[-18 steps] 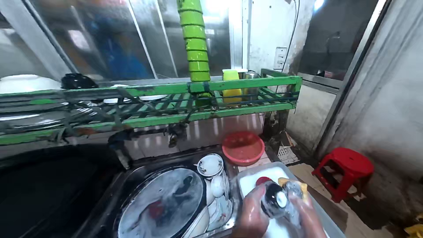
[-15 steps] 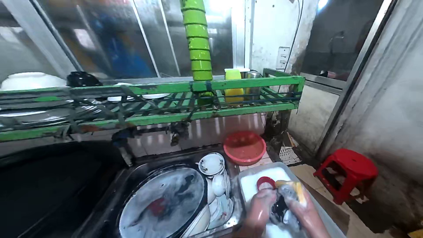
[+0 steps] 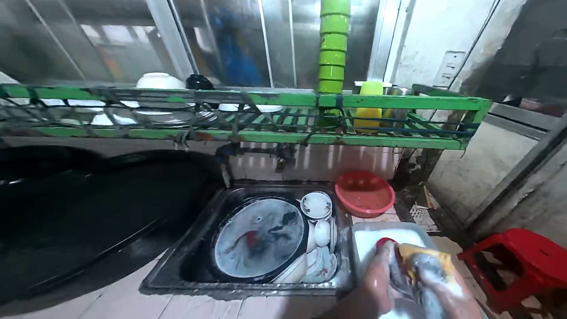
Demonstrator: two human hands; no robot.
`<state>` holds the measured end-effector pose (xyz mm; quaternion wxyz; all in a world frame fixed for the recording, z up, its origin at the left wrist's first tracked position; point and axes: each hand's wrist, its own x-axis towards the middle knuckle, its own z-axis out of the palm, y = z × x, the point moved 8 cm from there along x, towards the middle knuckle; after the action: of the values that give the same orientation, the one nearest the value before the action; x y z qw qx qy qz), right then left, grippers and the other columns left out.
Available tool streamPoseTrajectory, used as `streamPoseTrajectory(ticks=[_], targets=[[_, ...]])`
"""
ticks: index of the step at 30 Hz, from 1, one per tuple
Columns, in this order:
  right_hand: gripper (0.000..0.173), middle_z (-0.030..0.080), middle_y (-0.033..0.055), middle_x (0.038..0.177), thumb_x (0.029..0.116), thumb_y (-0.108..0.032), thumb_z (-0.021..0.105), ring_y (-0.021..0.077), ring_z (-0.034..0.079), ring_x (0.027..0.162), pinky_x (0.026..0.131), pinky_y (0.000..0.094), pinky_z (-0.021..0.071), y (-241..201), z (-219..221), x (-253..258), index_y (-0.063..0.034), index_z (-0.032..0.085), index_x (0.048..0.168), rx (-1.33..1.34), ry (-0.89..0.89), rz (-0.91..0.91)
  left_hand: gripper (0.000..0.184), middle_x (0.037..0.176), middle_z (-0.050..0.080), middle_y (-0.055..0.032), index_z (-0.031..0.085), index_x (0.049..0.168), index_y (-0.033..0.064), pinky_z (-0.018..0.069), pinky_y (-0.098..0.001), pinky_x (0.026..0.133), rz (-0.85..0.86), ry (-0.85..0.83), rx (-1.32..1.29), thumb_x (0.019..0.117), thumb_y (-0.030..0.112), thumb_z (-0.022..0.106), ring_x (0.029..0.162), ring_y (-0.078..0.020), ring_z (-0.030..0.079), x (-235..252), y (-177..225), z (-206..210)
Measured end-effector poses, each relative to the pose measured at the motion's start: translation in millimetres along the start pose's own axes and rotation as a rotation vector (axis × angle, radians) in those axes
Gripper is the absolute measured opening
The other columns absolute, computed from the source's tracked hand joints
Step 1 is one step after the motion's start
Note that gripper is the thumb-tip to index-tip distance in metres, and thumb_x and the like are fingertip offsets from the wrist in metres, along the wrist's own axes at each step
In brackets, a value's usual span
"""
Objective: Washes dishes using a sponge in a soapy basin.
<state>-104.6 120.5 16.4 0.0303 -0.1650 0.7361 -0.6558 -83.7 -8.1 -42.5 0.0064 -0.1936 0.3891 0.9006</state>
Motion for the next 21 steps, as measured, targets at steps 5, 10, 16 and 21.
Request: streamPoseTrajectory(ticks=[5,10,16,21], targets=[[0.037,0.069,0.0049,0.097,0.1075,-0.023,0.038,0.0122,0.068,0.083,0.075,0.0354,0.0601,47.2,-22.3,2.5,0.0018,0.053,0.132,0.292,-0.012,0.356,0.034,0.140,0.060,-0.0219,0.067,0.129,-0.0027,0.0400,-0.0415,0.117,0.673,-0.136,0.870,0.1034,0.010,0.049,0.135,-0.0296,0.053,-0.9,41.1,15.0],[0.042,0.065,0.0221,0.120,0.0997,-0.004,0.051,0.0244,0.065,0.107,0.095,0.0431,0.0539,29.6,-5.0,-16.4,0.0103,0.050,0.139,-0.117,0.043,0.328,0.034,0.131,0.064,-0.0243,0.065,0.126,-0.0079,0.0426,-0.0432,0.114,0.710,-0.221,1.123,0.1033,0.006,0.043,0.128,-0.0330,0.058,-11.5,7.5,39.0],[0.039,0.068,0.0271,0.120,0.0929,-0.009,0.065,0.0365,0.065,0.118,0.106,0.0502,0.0507,6.3,12.4,-31.9,0.0146,0.061,0.124,-0.521,-0.181,-0.183,0.054,0.120,0.066,-0.0127,0.063,0.126,0.0031,0.0521,-0.0432,0.095,-0.066,-0.405,0.858,0.1098,0.046,0.034,0.109,-0.0198,0.063,28.2,-8.8,22.3],[0.053,0.061,0.0315,0.130,0.0899,-0.001,0.063,0.0359,0.061,0.122,0.107,0.0503,0.0483,23.0,-8.4,-17.5,0.0178,0.049,0.137,-0.368,-0.040,0.103,0.047,0.136,0.062,-0.0173,0.064,0.133,0.0033,0.0444,-0.0456,0.111,0.223,-0.417,0.891,0.1053,0.038,0.052,0.129,-0.0247,0.057,23.1,4.1,45.9]])
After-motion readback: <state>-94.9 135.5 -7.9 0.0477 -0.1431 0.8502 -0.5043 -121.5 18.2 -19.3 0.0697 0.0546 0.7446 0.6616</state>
